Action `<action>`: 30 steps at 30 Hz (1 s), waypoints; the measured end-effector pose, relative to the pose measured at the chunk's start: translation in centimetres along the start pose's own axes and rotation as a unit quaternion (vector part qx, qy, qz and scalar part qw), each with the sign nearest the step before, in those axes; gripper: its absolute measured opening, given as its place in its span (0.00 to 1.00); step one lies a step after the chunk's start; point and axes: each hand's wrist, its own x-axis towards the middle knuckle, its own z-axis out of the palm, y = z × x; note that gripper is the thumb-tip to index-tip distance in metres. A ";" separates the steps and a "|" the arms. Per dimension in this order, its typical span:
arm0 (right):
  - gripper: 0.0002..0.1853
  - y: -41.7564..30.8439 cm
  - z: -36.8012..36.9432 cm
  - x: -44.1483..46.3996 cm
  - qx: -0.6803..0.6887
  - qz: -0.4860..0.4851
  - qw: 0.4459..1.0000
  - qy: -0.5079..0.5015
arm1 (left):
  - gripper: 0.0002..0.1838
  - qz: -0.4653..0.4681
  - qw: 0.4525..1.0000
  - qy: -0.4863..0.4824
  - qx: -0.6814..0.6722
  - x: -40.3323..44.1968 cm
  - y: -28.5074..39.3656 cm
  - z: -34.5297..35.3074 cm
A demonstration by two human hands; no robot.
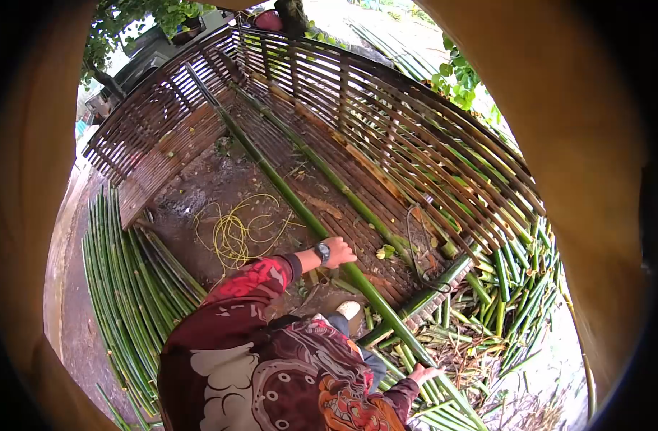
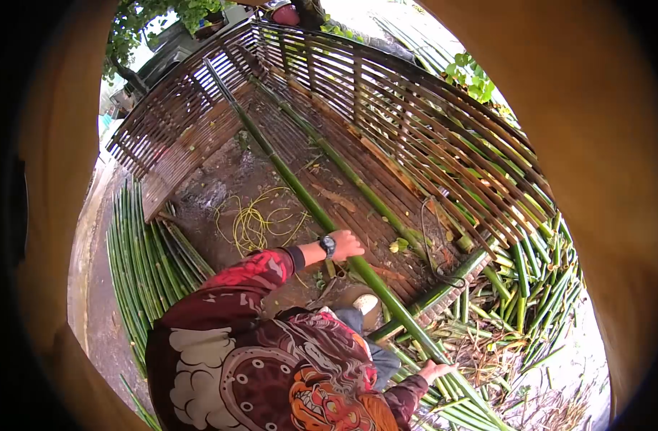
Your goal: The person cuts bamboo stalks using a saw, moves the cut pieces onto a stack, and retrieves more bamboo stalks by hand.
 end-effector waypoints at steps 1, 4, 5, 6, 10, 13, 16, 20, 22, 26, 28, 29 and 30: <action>0.26 0.7 -0.3 1.7 -0.022 -0.007 0.999 -0.045 | 0.22 -0.016 1.000 0.015 -0.010 0.5 -1.1 0.7; 0.31 0.0 2.4 -2.4 -0.104 0.049 0.988 -0.099 | 0.23 -0.068 0.997 0.009 -0.031 2.3 -4.3 4.7; 0.31 -0.2 3.8 -5.1 -0.125 0.055 0.985 -0.101 | 0.23 -0.107 0.994 -0.014 -0.013 2.9 -5.7 5.0; 0.32 -0.3 4.9 -7.2 -0.148 0.060 0.982 -0.098 | 0.23 -0.143 0.989 -0.038 0.001 3.4 -6.9 5.4; 0.30 0.6 9.2 -10.0 -0.180 0.044 0.974 -0.133 | 0.26 -0.226 0.968 -0.085 -0.063 5.4 -11.5 7.3; 0.30 2.5 12.6 -11.1 -0.165 0.039 0.976 -0.139 | 0.27 -0.237 0.961 -0.127 -0.066 5.7 -14.4 5.7; 0.25 5.0 15.5 -11.5 -0.167 0.055 0.970 -0.170 | 0.23 -0.243 0.963 -0.097 -0.058 5.0 -17.8 6.1; 0.27 11.0 17.9 -9.4 -0.160 0.066 0.971 -0.166 | 0.19 -0.317 0.946 -0.063 0.010 4.3 -22.5 7.3; 0.30 14.6 20.0 -11.0 -0.180 0.021 0.971 -0.158 | 0.23 -0.437 0.899 -0.033 0.013 4.9 -23.5 5.6; 0.32 20.4 24.5 -14.2 -0.133 0.048 0.980 -0.141 | 0.32 -0.504 0.844 0.100 -0.155 5.4 -22.9 6.8; 0.32 21.7 26.1 -15.6 -0.120 0.063 0.983 -0.123 | 0.31 -0.449 0.883 0.049 -0.129 5.4 -22.0 7.4; 0.31 22.8 26.4 -14.6 -0.113 0.084 0.983 -0.119 | 0.28 -0.426 0.887 0.105 -0.146 5.4 -22.2 8.9; 0.31 23.2 26.3 -14.1 -0.103 0.090 0.984 -0.114 | 0.25 -0.395 0.890 0.158 -0.166 5.4 -22.2 11.2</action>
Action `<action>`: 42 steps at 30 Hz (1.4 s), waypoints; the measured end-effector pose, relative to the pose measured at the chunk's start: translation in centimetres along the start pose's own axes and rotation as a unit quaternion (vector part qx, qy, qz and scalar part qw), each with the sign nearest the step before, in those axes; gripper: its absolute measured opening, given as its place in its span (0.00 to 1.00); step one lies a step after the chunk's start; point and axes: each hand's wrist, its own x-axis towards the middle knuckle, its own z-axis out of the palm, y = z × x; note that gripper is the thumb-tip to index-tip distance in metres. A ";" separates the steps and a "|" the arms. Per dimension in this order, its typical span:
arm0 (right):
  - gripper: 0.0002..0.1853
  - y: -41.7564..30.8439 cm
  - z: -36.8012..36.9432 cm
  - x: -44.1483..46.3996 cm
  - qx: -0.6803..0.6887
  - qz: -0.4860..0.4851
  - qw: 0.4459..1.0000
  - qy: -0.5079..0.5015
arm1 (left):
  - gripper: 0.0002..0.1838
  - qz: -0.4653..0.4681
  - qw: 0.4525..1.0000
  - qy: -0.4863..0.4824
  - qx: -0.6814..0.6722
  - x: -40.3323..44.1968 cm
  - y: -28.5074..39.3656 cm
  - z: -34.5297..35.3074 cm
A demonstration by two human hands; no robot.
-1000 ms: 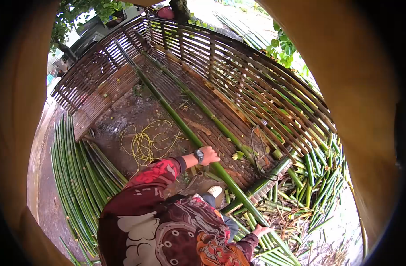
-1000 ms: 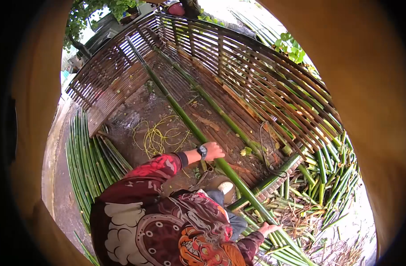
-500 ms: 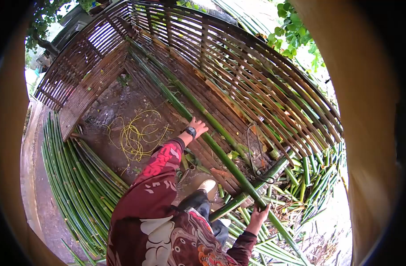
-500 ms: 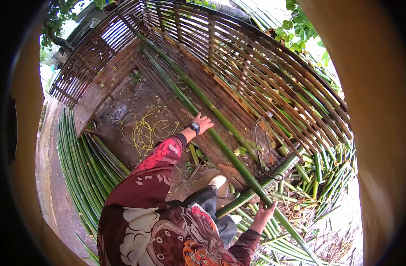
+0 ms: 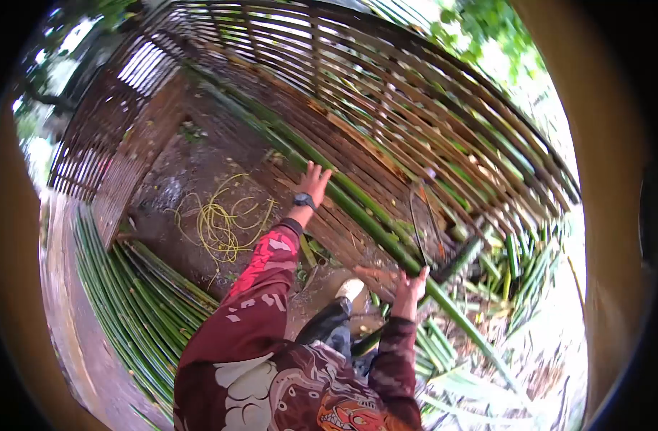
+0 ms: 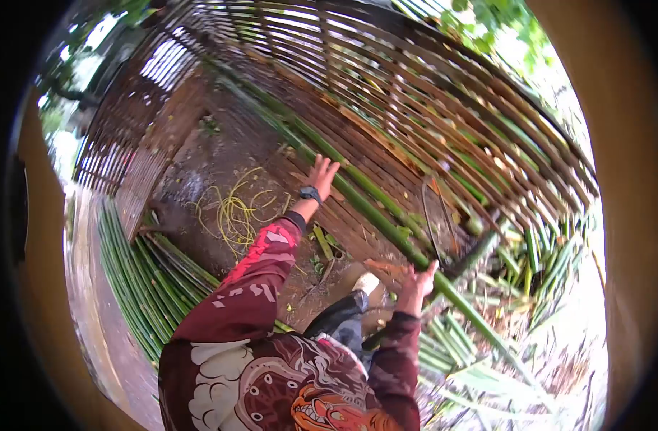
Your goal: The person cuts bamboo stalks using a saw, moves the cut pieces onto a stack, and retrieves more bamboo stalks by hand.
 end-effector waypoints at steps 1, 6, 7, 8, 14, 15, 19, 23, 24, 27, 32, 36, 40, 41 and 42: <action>0.31 0.5 0.3 0.2 0.015 0.007 1.000 0.008 | 0.25 0.005 1.000 -0.013 0.003 0.1 0.5 0.6; 0.29 0.6 1.6 2.4 0.062 0.023 0.996 0.067 | 0.40 0.182 0.974 -0.108 0.078 -3.2 9.3 1.3; 0.28 0.6 1.3 2.9 0.037 0.034 0.997 0.059 | 0.38 0.160 0.978 -0.119 0.067 -3.9 11.4 1.5; 0.25 0.8 0.2 4.6 -0.026 0.049 0.998 0.039 | 0.36 0.134 0.981 -0.129 0.058 -4.1 13.2 1.5; 0.14 -6.6 0.7 0.7 -0.407 0.034 0.912 -0.036 | 0.30 0.099 0.977 -0.167 0.086 -2.0 12.2 8.3; 0.12 -8.4 0.4 1.6 -0.590 -0.177 0.787 -0.032 | 0.31 0.095 0.980 -0.153 0.088 -2.4 12.4 8.3; 0.13 -13.5 -2.2 6.4 -0.796 -0.487 0.344 -0.103 | 0.29 0.140 0.982 -0.111 0.059 -2.4 10.5 10.1; 0.12 -15.4 -4.3 13.8 -0.844 -0.433 0.187 -0.256 | 0.18 0.178 0.983 -0.026 0.021 -0.9 13.5 5.6; 0.13 -14.7 -3.1 14.4 -0.885 -0.388 0.134 -0.217 | 0.20 0.168 0.985 -0.024 0.015 -0.8 12.7 7.1; 0.16 -14.5 2.0 12.1 -0.911 -0.318 0.058 -0.256 | 0.29 0.122 0.988 -0.063 0.068 -2.5 11.4 8.6; 0.06 -17.3 4.0 13.8 -0.861 -0.424 0.082 -0.270 | 0.29 0.093 0.988 -0.115 0.050 -2.4 11.5 9.6; 0.11 -20.6 8.3 8.7 -0.742 -0.554 0.071 -0.372 | 0.30 0.113 0.990 -0.079 0.040 -2.3 11.9 9.3; 0.20 -23.3 7.6 -2.3 -0.794 -0.466 0.213 -0.328 | 0.18 0.157 0.987 -0.025 0.017 -1.3 12.9 6.9; 0.24 -23.3 6.5 -5.1 -0.803 -0.425 0.291 -0.301 | 0.26 0.179 0.982 -0.056 0.039 -1.3 11.3 9.8; 0.22 -23.0 4.7 -6.8 -0.789 -0.377 0.405 -0.267 | 0.33 0.138 0.980 -0.110 0.096 -1.7 12.9 7.3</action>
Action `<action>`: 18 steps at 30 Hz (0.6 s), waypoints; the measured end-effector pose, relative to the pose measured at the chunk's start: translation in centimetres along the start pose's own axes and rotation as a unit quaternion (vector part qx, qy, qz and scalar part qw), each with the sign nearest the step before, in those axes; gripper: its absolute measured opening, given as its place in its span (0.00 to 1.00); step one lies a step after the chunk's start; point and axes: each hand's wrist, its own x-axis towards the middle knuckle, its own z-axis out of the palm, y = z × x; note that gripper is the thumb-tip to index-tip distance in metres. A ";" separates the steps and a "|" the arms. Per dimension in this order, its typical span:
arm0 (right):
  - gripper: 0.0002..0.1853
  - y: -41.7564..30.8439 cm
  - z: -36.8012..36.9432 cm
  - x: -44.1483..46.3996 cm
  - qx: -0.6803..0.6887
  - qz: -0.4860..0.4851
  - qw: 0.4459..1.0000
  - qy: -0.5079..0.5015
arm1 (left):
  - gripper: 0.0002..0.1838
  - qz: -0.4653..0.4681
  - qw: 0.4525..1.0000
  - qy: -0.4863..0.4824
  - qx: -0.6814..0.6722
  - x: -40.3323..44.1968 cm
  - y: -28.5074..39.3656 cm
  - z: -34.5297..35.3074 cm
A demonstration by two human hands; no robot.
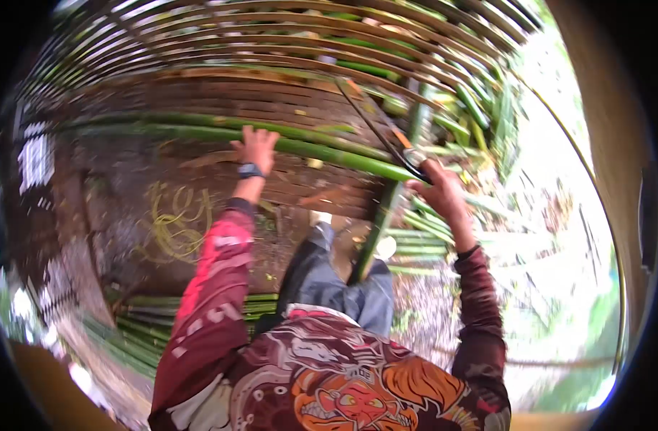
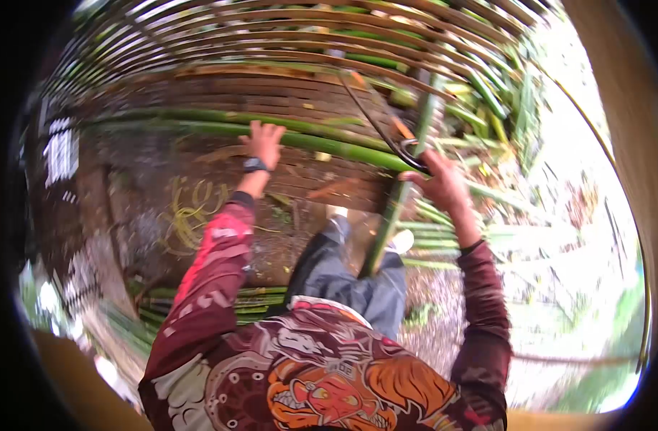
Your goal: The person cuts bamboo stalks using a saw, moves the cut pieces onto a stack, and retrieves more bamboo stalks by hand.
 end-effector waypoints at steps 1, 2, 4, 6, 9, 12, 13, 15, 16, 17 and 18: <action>0.19 -0.2 1.4 -3.8 0.082 0.061 0.993 0.061 | 0.34 -0.010 0.999 -0.028 0.017 -0.1 -0.5 1.6; 0.16 -1.0 2.9 -7.5 0.166 0.109 0.972 0.126 | 0.34 -0.020 0.999 -0.039 0.023 -0.1 -0.8 2.6; 0.10 -5.6 3.0 -11.7 0.278 0.208 0.919 0.188 | 0.31 -0.011 0.999 -0.031 -0.004 -0.4 -0.9 2.7; 0.08 -8.1 5.1 -14.1 0.349 0.358 0.816 0.290 | 0.30 -0.018 0.998 -0.055 0.000 -0.2 -0.7 2.1; 0.13 -8.9 9.3 -15.6 0.279 0.396 0.816 0.316 | 0.31 -0.013 0.997 -0.064 0.031 0.0 -0.7 2.3; 0.13 -8.1 12.1 -15.9 0.245 0.375 0.834 0.322 | 0.31 -0.003 0.997 -0.069 0.033 0.2 -0.8 2.3; 0.12 -8.2 13.0 -16.2 0.257 0.400 0.828 0.298 | 0.31 0.009 0.997 -0.073 0.037 0.2 -0.8 2.3; 0.12 -8.4 14.2 -16.0 0.263 0.386 0.835 0.290 | 0.31 -0.005 0.997 -0.069 0.028 0.1 -1.0 2.6; 0.12 -8.7 14.6 -16.2 0.265 0.393 0.831 0.292 | 0.31 0.002 0.997 -0.072 0.032 0.0 -1.3 2.8; 0.11 -8.8 14.7 -16.0 0.278 0.397 0.827 0.285 | 0.31 0.003 0.997 -0.068 0.026 0.2 -1.3 2.7; 0.10 -9.0 14.8 -16.0 0.292 0.400 0.823 0.277 | 0.31 0.004 0.998 -0.064 0.021 0.3 -1.2 2.8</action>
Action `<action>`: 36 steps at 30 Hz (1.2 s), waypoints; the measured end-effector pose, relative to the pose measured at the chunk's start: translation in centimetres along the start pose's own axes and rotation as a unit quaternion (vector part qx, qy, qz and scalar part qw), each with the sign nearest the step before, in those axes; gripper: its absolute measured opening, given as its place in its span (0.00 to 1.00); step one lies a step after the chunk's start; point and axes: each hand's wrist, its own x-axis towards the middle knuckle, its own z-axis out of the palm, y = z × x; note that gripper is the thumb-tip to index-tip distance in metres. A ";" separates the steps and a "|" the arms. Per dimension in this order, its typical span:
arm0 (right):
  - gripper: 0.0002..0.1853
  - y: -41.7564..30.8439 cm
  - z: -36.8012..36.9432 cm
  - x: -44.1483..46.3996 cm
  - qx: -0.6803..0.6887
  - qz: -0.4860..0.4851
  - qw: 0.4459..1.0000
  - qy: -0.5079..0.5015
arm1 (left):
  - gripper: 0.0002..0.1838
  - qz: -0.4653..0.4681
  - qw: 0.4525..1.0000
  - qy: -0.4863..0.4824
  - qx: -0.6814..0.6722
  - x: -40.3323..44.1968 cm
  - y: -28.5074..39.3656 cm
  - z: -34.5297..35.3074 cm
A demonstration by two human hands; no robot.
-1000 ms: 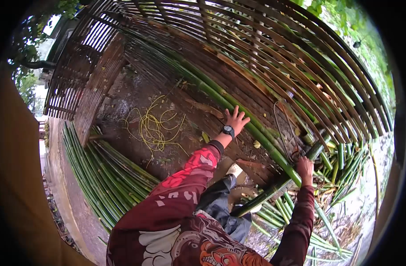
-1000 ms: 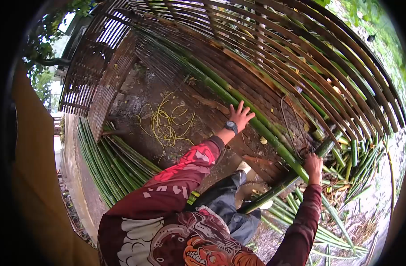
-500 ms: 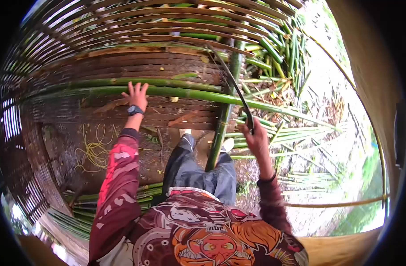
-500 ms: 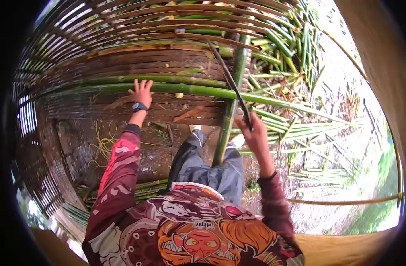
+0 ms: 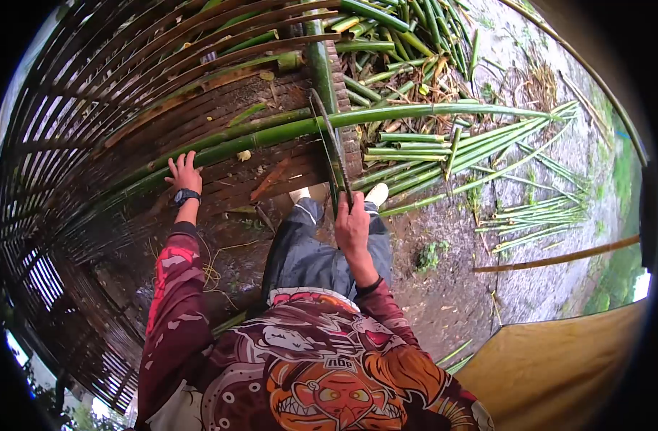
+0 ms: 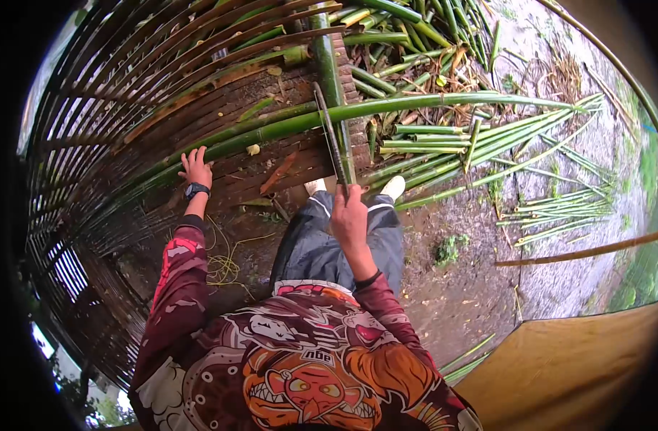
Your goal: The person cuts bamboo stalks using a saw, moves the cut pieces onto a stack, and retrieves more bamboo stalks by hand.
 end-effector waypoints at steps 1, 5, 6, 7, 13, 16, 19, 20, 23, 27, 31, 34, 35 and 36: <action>0.10 0.4 0.1 -0.3 0.013 0.023 1.000 -0.012 | 0.30 -0.007 1.000 -0.012 0.001 0.1 0.0 0.0; 0.11 0.5 -0.3 -0.8 0.031 0.011 0.999 -0.025 | 0.31 -0.007 1.000 -0.007 0.009 0.0 -0.2 0.3; 0.11 1.0 0.0 -0.6 0.031 0.012 0.999 -0.025 | 0.32 -0.010 1.000 -0.007 -0.003 -0.1 -0.1 0.2; 0.10 1.7 0.7 0.0 0.017 0.001 1.000 -0.022 | 0.32 -0.016 1.000 -0.005 -0.015 0.1 0.0 0.1; 0.12 2.4 1.7 1.3 0.021 -0.018 0.999 -0.019 | 0.35 0.012 0.997 -0.018 0.077 1.3 2.2 -0.9; 0.12 1.5 -0.9 0.5 0.012 0.009 1.000 -0.007 | 0.32 0.175 0.979 -0.009 0.106 0.6 8.5 -4.0; 0.10 2.4 -3.5 -0.8 0.001 0.006 1.000 0.013 | 0.19 0.154 0.987 -0.017 0.050 1.6 10.1 -1.5; 0.09 3.1 -4.4 -1.3 0.003 0.006 1.000 0.018 | 0.19 0.155 0.987 -0.015 0.046 1.7 10.5 -1.1; 0.09 5.0 -6.3 -2.3 0.008 0.034 0.999 0.023 | 0.17 0.232 0.972 -0.013 -0.020 2.0 12.5 -0.1; 0.10 5.6 -8.4 -1.3 -0.009 0.066 0.997 0.036 | 0.11 0.255 0.964 -0.015 -0.070 -0.6 19.0 1.1; 0.11 5.9 -9.9 0.2 -0.043 0.072 0.996 0.041 | 0.08 0.254 0.961 -0.040 -0.104 -2.9 22.4 1.9; 0.11 7.0 -10.9 1.7 -0.029 0.092 0.995 0.026 | 0.08 0.263 0.959 -0.075 -0.080 -3.4 22.6 3.1; 0.11 7.3 -11.2 2.3 -0.028 0.095 0.995 0.023 | 0.08 0.261 0.959 -0.077 -0.077 -3.5 23.0 3.0; 0.11 7.4 -11.4 2.9 -0.044 0.078 0.996 0.024 | 0.09 0.262 0.959 -0.092 -0.058 -3.3 23.2 2.8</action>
